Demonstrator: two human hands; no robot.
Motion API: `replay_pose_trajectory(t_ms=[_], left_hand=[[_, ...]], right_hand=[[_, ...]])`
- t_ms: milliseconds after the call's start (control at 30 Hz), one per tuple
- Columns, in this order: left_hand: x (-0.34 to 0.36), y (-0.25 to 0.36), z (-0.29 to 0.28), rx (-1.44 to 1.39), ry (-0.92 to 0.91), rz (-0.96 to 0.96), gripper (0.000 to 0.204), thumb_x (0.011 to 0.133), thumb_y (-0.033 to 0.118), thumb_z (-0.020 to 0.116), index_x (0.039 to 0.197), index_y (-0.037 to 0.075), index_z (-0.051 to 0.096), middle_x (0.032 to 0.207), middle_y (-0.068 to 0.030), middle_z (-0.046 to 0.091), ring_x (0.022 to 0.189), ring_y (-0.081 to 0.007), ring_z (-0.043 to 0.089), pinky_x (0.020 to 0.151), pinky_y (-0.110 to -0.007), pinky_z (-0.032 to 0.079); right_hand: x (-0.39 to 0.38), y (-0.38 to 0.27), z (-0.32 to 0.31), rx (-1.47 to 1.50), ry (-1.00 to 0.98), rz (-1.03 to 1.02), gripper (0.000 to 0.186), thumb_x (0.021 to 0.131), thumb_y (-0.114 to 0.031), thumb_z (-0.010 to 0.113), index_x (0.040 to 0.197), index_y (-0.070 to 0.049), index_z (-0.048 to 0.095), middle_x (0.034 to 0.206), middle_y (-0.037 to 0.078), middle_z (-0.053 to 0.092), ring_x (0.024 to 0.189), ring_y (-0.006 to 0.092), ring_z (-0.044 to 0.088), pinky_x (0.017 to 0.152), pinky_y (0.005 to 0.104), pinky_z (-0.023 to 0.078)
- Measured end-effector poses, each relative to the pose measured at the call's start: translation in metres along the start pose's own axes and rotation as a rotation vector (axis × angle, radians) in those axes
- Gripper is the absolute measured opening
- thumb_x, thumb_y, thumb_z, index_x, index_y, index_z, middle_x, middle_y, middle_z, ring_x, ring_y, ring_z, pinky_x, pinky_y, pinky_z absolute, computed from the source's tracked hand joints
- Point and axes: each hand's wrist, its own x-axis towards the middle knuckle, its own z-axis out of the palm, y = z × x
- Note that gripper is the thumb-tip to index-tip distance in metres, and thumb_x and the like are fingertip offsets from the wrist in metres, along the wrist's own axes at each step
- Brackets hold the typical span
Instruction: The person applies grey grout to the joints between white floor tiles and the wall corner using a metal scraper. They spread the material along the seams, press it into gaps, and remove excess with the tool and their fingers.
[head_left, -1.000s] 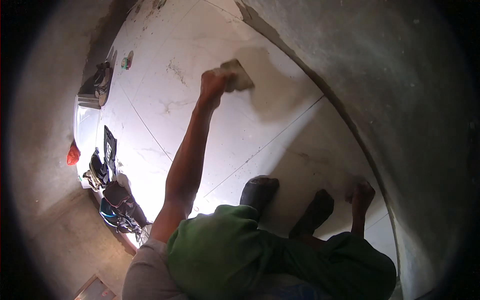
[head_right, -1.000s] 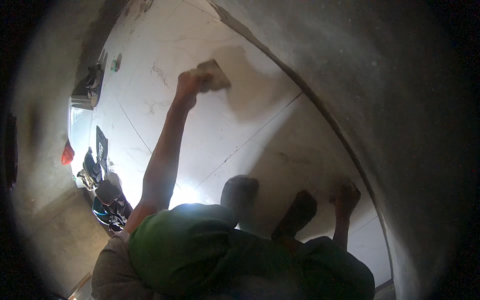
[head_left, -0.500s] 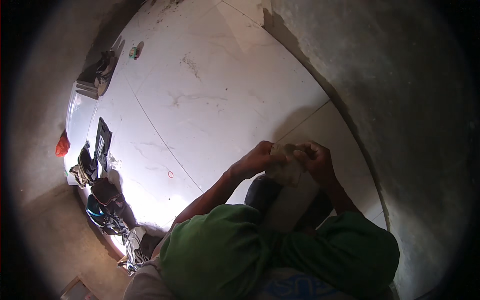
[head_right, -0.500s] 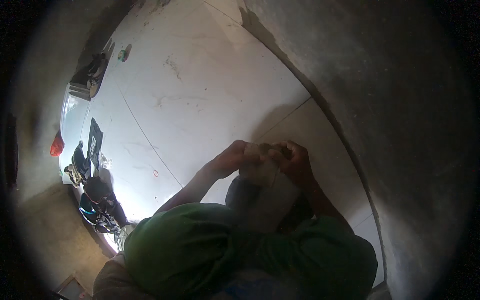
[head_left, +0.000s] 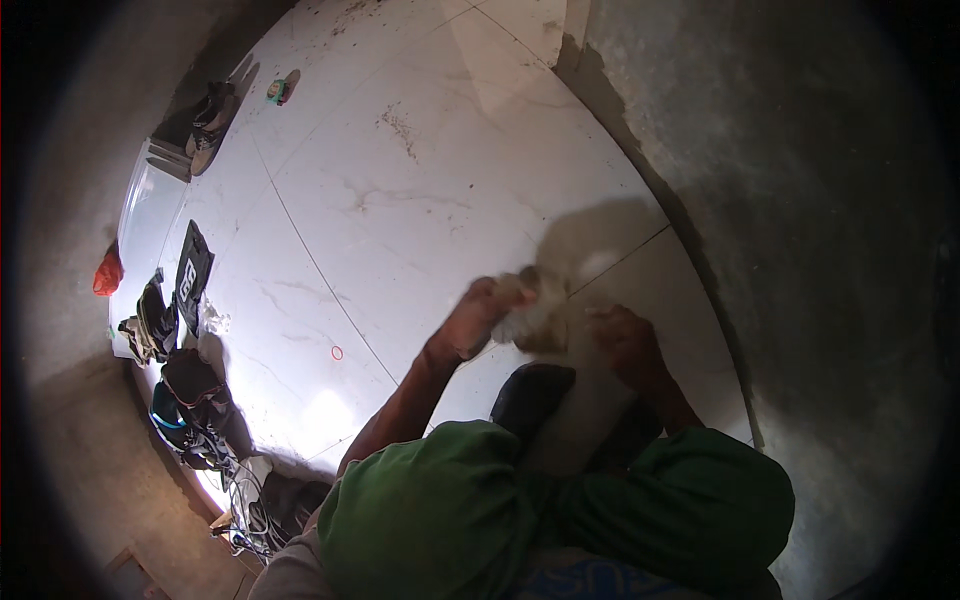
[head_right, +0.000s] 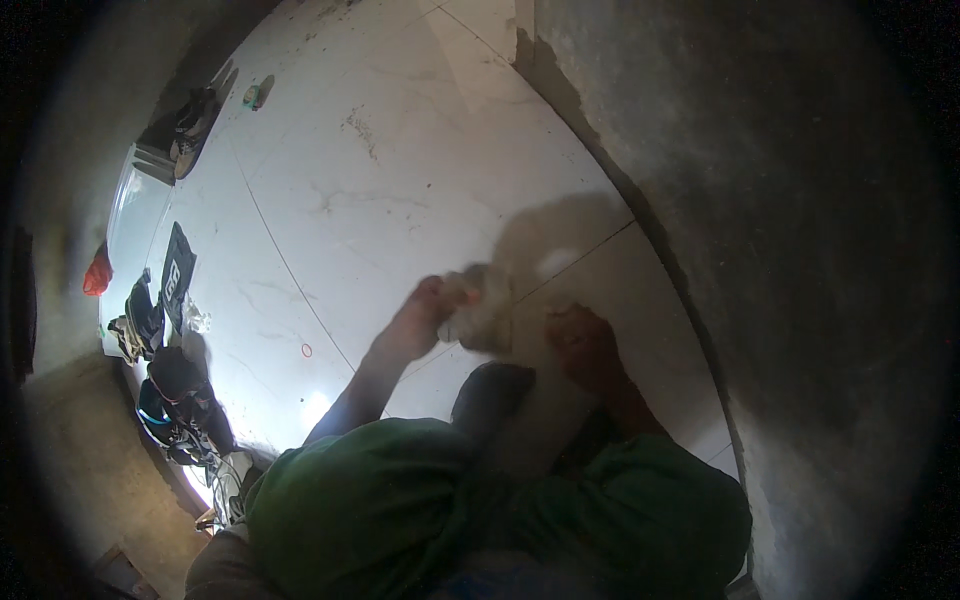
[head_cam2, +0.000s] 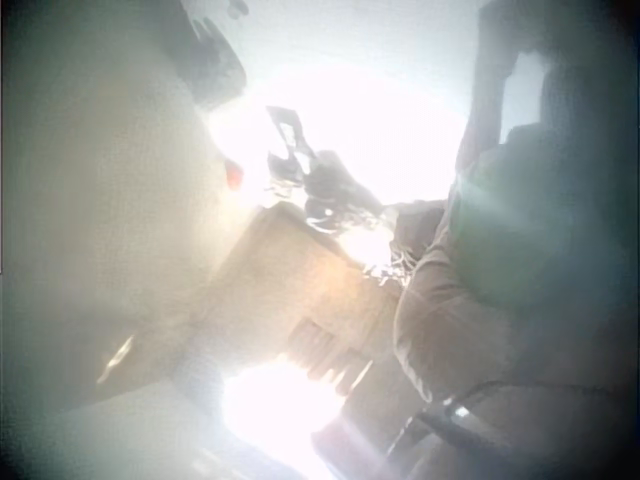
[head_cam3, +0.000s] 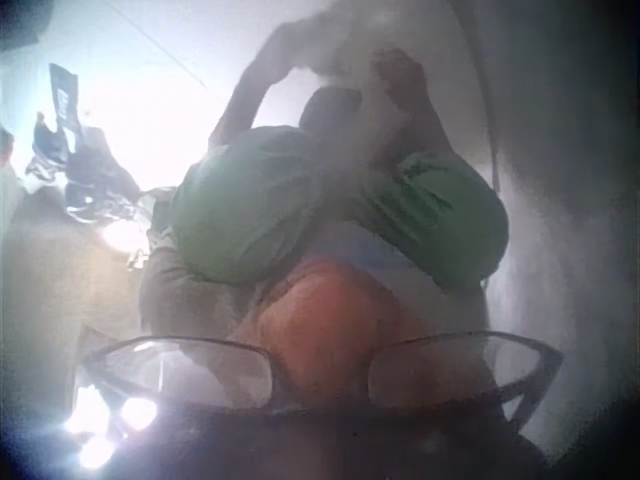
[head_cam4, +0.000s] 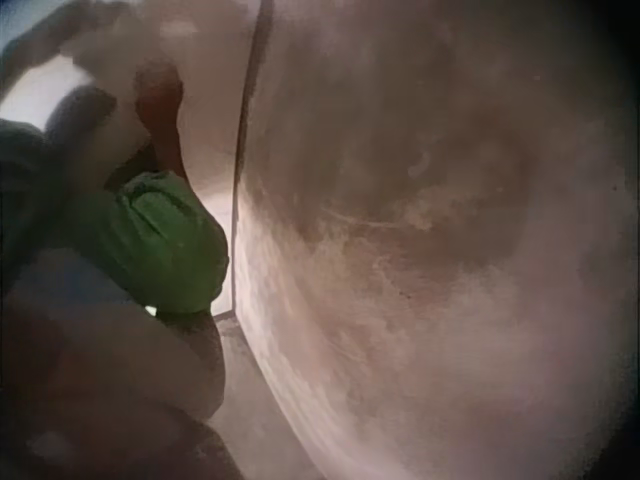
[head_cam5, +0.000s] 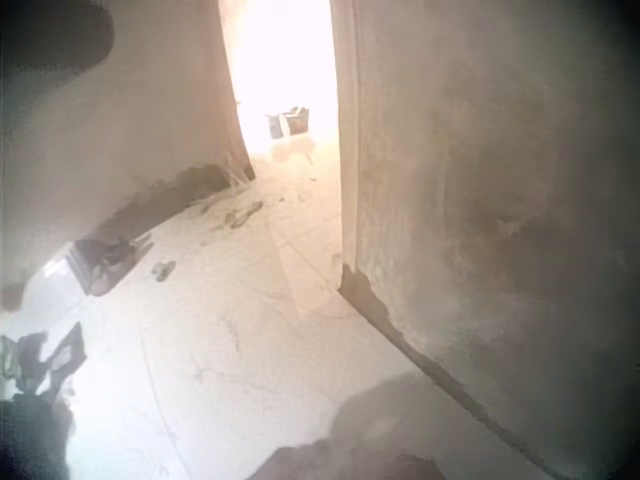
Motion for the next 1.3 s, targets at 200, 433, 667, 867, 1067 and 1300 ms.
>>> replay_pose_trajectory(t_ms=[200,433,667,867,1067,1300], left_hand=[[0.025,0.035,-0.02,0.057,0.199,0.305,0.03,0.104,0.027,0.07,0.113,-0.001,0.076,0.093,-0.0012,0.073,0.085,-0.01,0.065,0.075,-0.029,0.051],[0.121,0.073,-0.012,0.035,0.261,0.539,0.037,0.11,0.037,0.065,0.102,0.002,0.072,0.087,0.0009,0.068,0.078,-0.0072,0.057,0.07,-0.028,0.047],[0.234,0.101,0.005,0.498,0.625,0.628,0.035,0.112,0.031,0.059,0.115,-0.002,0.071,0.084,-0.0159,0.073,0.076,-0.0218,0.064,0.074,-0.039,0.052],[0.282,0.12,0.043,0.45,0.868,0.732,0.035,0.113,0.026,0.054,0.126,-0.002,0.071,0.089,-0.0243,0.075,0.082,-0.0389,0.074,0.079,-0.049,0.054],[0.321,0.111,0.05,0.551,1.054,0.904,0.04,0.111,0.019,0.055,0.146,-0.001,0.061,0.087,-0.0268,0.074,0.075,-0.0405,0.073,0.076,-0.051,0.055],[0.333,0.093,0.071,0.586,0.83,0.711,0.071,0.096,0.004,0.06,0.163,-0.003,0.037,0.094,-0.0367,0.072,0.086,-0.0537,0.073,0.079,-0.056,0.056]], right_hand=[[-0.016,0.019,-0.003,-0.236,-0.108,-0.3,0.029,0.098,-0.019,0.075,0.123,-0.005,0.076,0.127,0.018,0.074,0.11,0.037,0.073,0.101,0.0447,0.057],[-0.021,0.072,-0.043,-0.735,0.242,-0.201,0.059,0.103,-0.025,0.065,0.157,-0.006,0.053,0.17,0.027,0.039,0.154,0.0465,0.041,0.125,0.0587,0.034],[-0.04,0.089,-0.037,-0.785,0.213,-0.159,0.062,0.107,-0.021,0.054,0.165,-0.004,0.042,0.172,0.028,0.035,0.16,0.0463,0.032,0.129,0.0636,0.026],[-0.04,0.091,-0.04,-0.714,0.235,-0.165,0.062,0.106,-0.023,0.055,0.164,-0.007,0.043,0.172,0.028,0.035,0.159,0.0467,0.034,0.127,0.0656,0.026],[-0.04,0.097,-0.042,-0.732,0.216,-0.177,0.061,0.109,-0.026,0.053,0.165,-0.006,0.042,0.171,0.027,0.037,0.158,0.0471,0.036,0.127,0.0645,0.027],[-0.04,0.094,-0.041,-0.711,0.206,-0.168,0.062,0.106,-0.023,0.055,0.165,-0.007,0.042,0.171,0.028,0.035,0.159,0.0474,0.034,0.127,0.0664,0.027]])
